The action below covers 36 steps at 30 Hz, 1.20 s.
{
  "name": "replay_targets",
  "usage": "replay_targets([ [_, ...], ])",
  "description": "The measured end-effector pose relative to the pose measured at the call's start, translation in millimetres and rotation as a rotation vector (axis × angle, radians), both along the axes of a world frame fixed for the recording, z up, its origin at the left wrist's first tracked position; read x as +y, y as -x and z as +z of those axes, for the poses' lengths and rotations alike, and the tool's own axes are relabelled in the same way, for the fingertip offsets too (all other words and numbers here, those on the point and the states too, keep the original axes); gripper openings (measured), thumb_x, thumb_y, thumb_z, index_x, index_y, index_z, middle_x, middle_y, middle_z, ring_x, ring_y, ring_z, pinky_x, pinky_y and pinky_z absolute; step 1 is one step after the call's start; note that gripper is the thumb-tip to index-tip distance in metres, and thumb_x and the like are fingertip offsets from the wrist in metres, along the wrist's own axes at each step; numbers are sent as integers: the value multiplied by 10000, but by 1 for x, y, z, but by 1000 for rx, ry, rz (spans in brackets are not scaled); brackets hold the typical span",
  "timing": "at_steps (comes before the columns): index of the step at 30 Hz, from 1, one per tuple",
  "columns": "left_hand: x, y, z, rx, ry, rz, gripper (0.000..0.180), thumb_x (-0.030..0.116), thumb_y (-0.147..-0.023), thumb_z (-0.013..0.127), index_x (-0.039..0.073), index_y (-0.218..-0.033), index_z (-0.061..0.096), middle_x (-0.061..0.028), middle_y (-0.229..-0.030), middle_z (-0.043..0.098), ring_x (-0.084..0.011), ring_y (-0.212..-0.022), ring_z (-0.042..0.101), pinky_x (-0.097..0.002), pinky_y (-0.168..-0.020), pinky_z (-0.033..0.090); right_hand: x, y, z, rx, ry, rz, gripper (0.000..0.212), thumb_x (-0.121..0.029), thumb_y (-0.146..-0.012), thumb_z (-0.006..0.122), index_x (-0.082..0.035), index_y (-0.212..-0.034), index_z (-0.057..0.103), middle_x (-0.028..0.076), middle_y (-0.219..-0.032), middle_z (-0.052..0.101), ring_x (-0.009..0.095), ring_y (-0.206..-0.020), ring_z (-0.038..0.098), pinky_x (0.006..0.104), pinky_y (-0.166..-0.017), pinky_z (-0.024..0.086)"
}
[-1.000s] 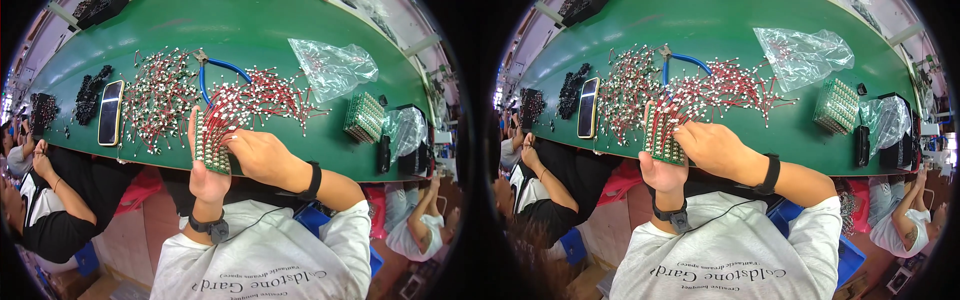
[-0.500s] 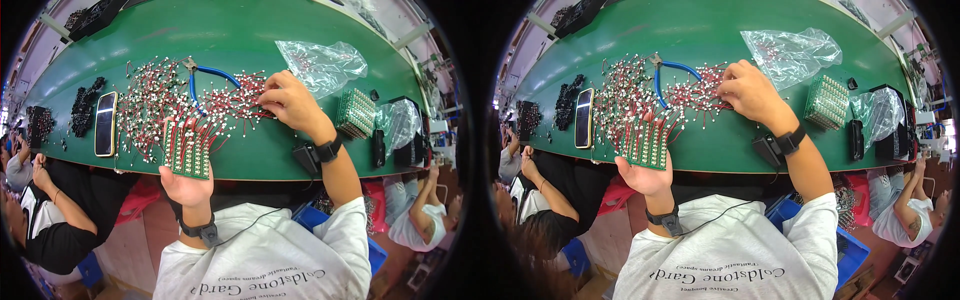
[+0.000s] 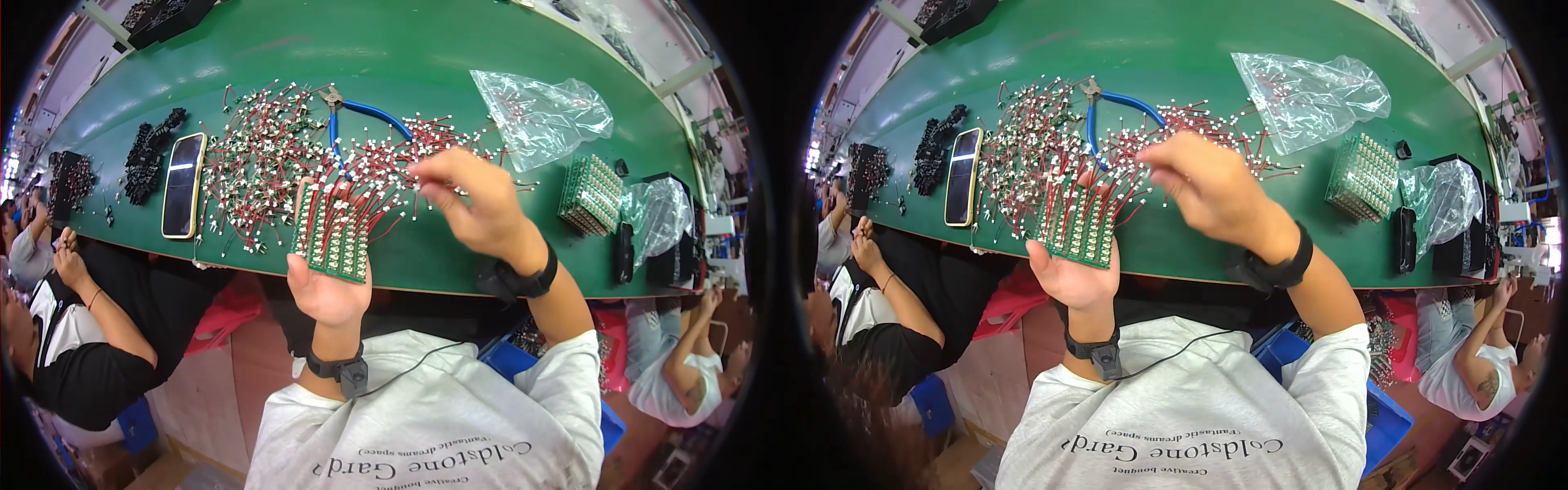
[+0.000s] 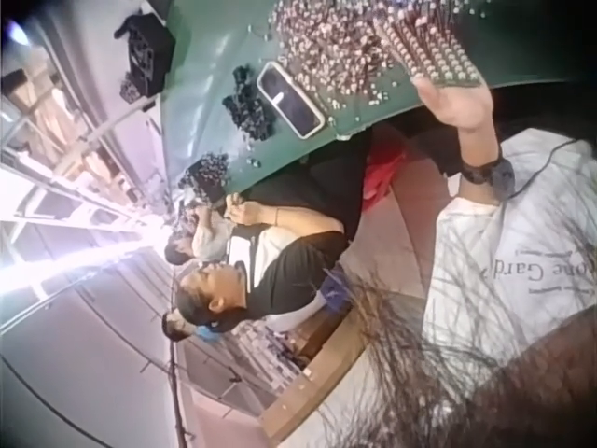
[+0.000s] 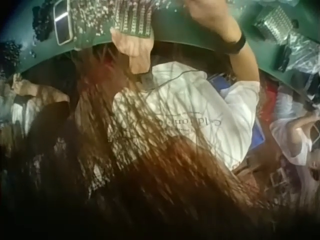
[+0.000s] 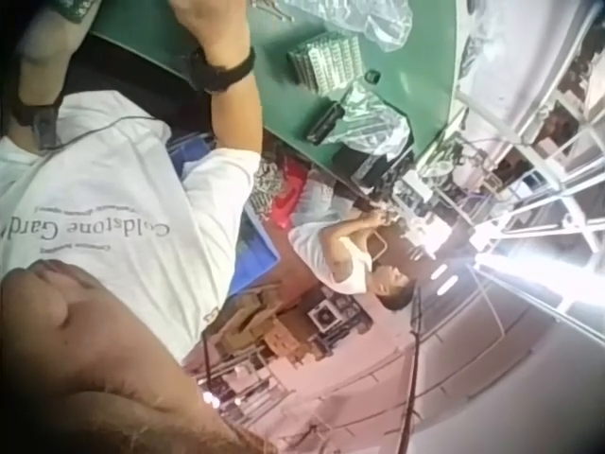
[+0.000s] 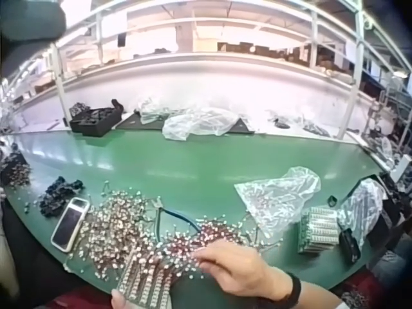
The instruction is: The person picks up a circuit board and inserts the connectors of small red wires into it by hand. They handle the wires one at a time, occasionally gathering more from the table to complete the board.
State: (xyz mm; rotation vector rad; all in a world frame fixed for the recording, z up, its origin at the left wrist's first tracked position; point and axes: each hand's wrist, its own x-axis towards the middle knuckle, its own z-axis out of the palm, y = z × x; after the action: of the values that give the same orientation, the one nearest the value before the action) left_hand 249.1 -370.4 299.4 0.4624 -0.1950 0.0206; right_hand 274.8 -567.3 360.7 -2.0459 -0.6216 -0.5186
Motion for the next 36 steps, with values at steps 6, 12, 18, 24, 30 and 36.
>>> replay_targets([
  [6, -16, 7, 13, 52, -175, 16, 998, 535, -858, 600, 18, -1543, 91, -191, -1445, 423, -316, -1295, 472, -457, -1108, 350, 36, 25, -4, 32, -19, 190, 144, 19, -787, 723, -21, -896, 639, 104, -835, 652, 285, -715, 647, 344, -611, 519],
  [12, -23, 10, 18, 18, -298, -24, 1054, 561, -816, 638, 43, -1545, 81, -195, -1444, 414, -305, -1291, 476, -445, -1102, 359, 39, 25, -21, 44, -4, 176, 161, 6, -780, 724, 1, -893, 611, 123, -808, 624, 290, -682, 630, 363, -582, 506],
  [18, -24, 11, 18, 14, -351, -30, 1062, 582, -811, 635, 46, -1542, 83, -177, -1447, 401, -288, -1293, 468, -433, -1100, 358, 40, 26, -18, 15, -14, 150, 164, 51, -740, 682, 0, -875, 605, 123, -756, 587, 282, -628, 603, 365, -537, 489],
  [24, -24, 11, 17, -11, -393, -67, 1072, 593, -814, 630, 44, -1542, 65, -162, -1445, 403, -275, -1292, 467, -417, -1094, 358, 41, 29, -15, 5, 7, 82, 161, 30, -709, 691, -10, -829, 592, 113, -731, 572, 267, -578, 584, 363, -497, 472],
  [30, -25, 11, 23, -52, -497, -94, 1083, 630, -831, 613, 41, -1544, 48, -161, -1460, 385, -272, -1307, 450, -408, -1103, 345, 39, 32, -12, -73, 185, 52, 168, 22, -697, 686, -28, -794, 560, 95, -713, 544, 262, -597, 577, 369, -510, 482],
  [36, -18, 7, 23, -53, -547, -130, 1121, 665, -817, 606, 29, -1543, 36, -154, -1450, 393, -260, -1308, 441, -397, -1102, 333, 34, 29, -4, -89, 262, 49, 188, 1, -706, 701, -23, -806, 542, 88, -729, 529, 259, -615, 570, 367, -526, 488],
])
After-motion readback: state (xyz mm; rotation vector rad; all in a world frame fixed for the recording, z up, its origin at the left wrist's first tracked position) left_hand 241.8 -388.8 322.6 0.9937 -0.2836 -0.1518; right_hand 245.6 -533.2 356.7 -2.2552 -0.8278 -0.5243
